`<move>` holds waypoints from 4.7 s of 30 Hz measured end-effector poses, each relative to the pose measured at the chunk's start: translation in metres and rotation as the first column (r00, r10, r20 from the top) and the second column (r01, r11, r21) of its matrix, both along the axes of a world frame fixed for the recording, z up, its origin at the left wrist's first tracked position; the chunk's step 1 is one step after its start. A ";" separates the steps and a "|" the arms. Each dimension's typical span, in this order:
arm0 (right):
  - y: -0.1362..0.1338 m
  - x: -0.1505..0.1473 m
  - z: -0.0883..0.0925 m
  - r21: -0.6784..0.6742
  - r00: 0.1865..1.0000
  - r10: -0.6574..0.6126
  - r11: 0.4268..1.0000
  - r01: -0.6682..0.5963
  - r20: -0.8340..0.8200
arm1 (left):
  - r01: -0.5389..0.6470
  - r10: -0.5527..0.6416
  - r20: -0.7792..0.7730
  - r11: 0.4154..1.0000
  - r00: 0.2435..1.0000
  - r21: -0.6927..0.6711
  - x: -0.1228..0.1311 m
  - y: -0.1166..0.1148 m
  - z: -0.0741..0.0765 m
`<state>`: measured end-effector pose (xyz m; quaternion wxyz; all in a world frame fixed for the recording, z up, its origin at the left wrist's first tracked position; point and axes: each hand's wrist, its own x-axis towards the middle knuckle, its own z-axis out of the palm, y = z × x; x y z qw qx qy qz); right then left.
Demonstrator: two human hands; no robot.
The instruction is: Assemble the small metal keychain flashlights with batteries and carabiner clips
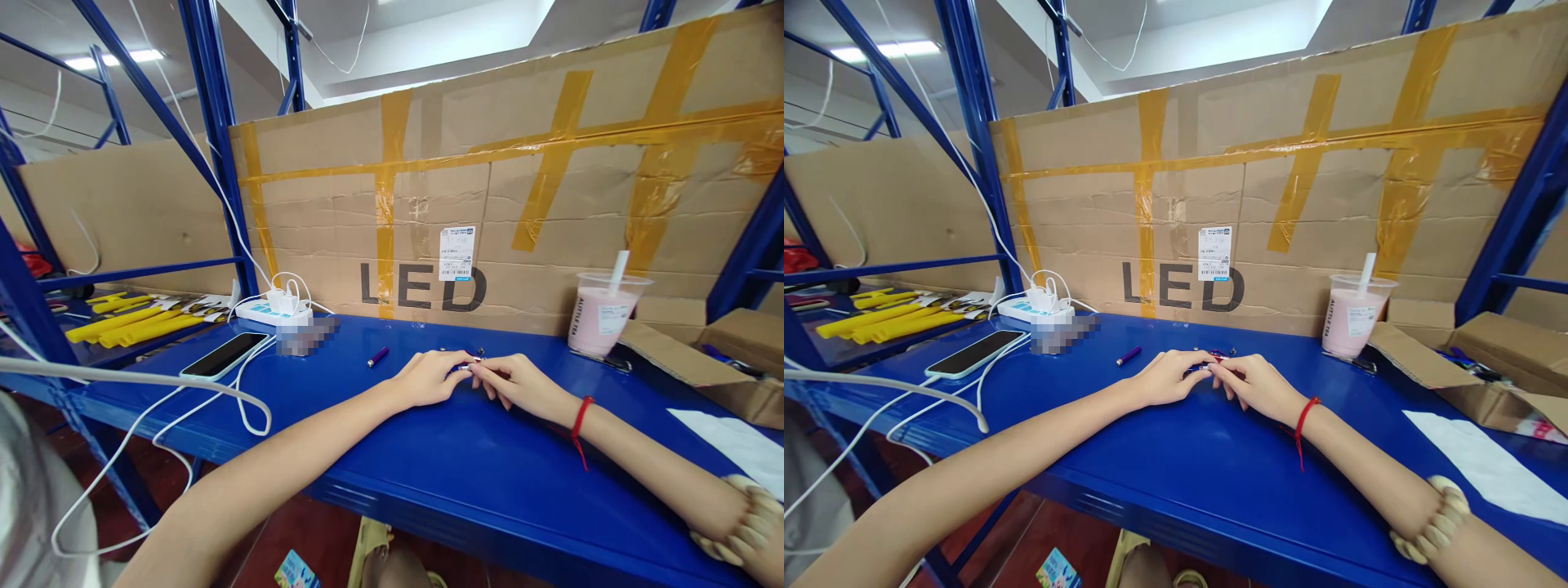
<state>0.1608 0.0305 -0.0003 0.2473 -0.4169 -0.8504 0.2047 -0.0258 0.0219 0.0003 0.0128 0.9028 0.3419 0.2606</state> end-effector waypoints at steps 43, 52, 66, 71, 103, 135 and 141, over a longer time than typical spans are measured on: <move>-0.003 0.004 0.009 0.229 0.995 -0.087 0.971 0.074 0.047 | -0.133 0.133 0.034 0.991 0.990 -0.017 0.006 -0.005 0.006; 0.002 0.010 0.012 0.559 0.996 -0.054 0.825 0.087 -0.074 | -0.183 0.184 0.001 0.983 0.983 -0.022 0.007 -0.004 0.004; 0.005 0.014 0.014 0.503 0.996 0.026 0.864 0.021 -0.086 | -0.061 0.052 -0.078 0.992 0.996 -0.115 0.006 -0.005 0.001; 0.000 0.010 0.019 0.376 0.984 0.045 0.926 0.022 -0.170 | -0.064 0.052 -0.093 0.990 0.994 -0.128 0.005 -0.007 0.000; 0.002 0.008 0.017 -0.118 0.966 -0.100 0.990 0.073 -0.240 | -0.082 0.075 0.079 0.992 0.994 0.092 0.005 -0.009 -0.003; 0.009 0.011 0.014 -0.178 0.945 -0.140 0.980 0.090 -0.295 | 0.007 0.012 0.187 0.995 0.982 -0.102 0.009 -0.001 -0.004; 0.010 0.012 0.014 -0.196 0.946 -0.159 0.975 0.105 -0.282 | -0.057 0.060 0.075 0.997 0.995 -0.044 0.012 -0.001 -0.005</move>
